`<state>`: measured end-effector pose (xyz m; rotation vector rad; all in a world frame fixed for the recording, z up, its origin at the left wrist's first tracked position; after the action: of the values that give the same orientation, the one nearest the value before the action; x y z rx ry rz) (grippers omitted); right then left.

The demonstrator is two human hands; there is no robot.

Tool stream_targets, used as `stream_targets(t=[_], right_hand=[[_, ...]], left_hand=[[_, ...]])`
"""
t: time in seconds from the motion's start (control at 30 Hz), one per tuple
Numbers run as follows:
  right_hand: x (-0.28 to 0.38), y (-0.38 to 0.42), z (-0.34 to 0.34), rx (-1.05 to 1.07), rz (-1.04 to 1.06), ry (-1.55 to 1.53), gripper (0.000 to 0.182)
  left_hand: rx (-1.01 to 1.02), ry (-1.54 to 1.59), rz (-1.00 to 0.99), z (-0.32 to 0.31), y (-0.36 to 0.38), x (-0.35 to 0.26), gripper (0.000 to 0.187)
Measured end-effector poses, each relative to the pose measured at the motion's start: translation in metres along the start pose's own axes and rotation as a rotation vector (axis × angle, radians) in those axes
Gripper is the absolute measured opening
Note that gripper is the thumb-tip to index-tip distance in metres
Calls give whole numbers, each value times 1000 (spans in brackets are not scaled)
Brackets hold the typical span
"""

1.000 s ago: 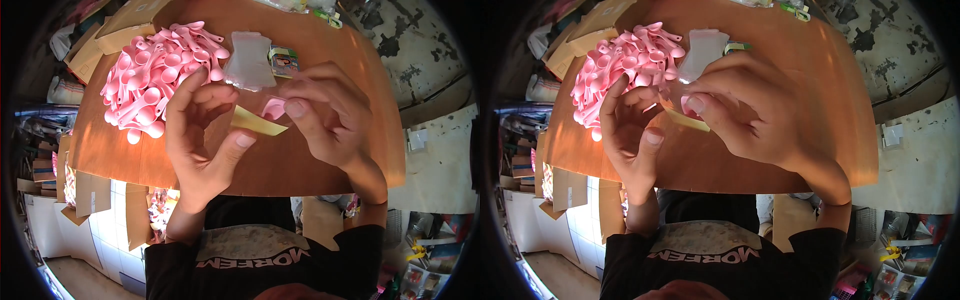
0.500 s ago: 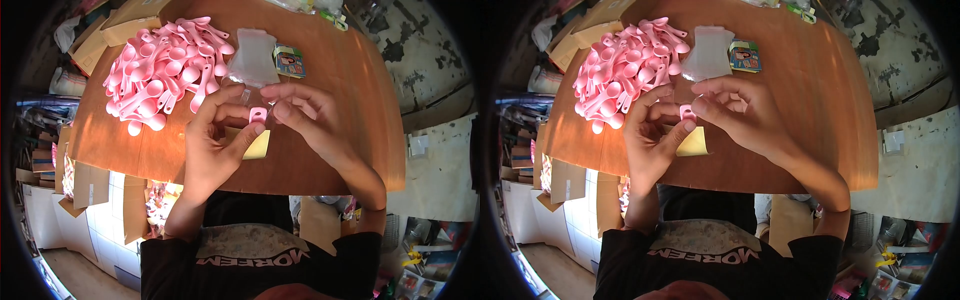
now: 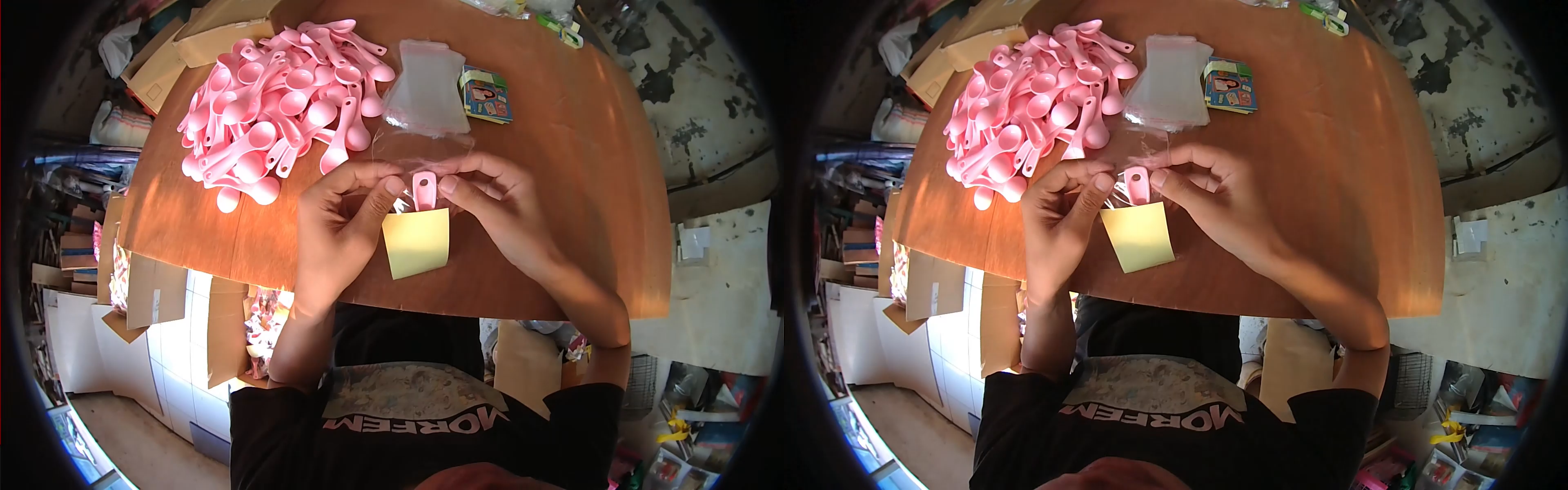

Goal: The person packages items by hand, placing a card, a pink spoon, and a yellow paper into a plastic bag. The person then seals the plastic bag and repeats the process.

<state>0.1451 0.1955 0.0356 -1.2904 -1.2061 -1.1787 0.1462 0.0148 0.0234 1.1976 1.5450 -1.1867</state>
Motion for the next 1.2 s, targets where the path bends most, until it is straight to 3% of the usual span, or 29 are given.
stream_targets(t=[0.57,0.67,0.9,1.0,1.07,1.2], right_hand=[[-15,-9,11,87,106,-68,11],[-20,-12,16,195,277,15,14],[-12,-10,14,234,290,71,20],[-10,-8,15,262,277,33,19],[-9,-7,14,284,264,-3,18],[-12,-1,8,252,285,-29,20]], left_hand=[[120,36,-31,18,0,1,15],[153,34,-55,20,-1,5,16],[126,-18,-8,22,-2,0,15],[133,179,125,20,0,1,11],[129,5,-10,19,1,2,9],[71,-61,-47,15,0,6,16]])
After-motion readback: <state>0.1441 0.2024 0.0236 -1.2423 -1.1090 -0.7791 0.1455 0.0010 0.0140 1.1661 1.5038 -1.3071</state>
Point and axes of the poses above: each hand's wrist, its own y-axis away from the middle knuckle, its own z-axis out of the back of the hand, x = y × z, the point moved 2 cm from there along -y, towards the middle knuckle, and after that the axes turned 14 degrees about -x, right-handed, at the moved point
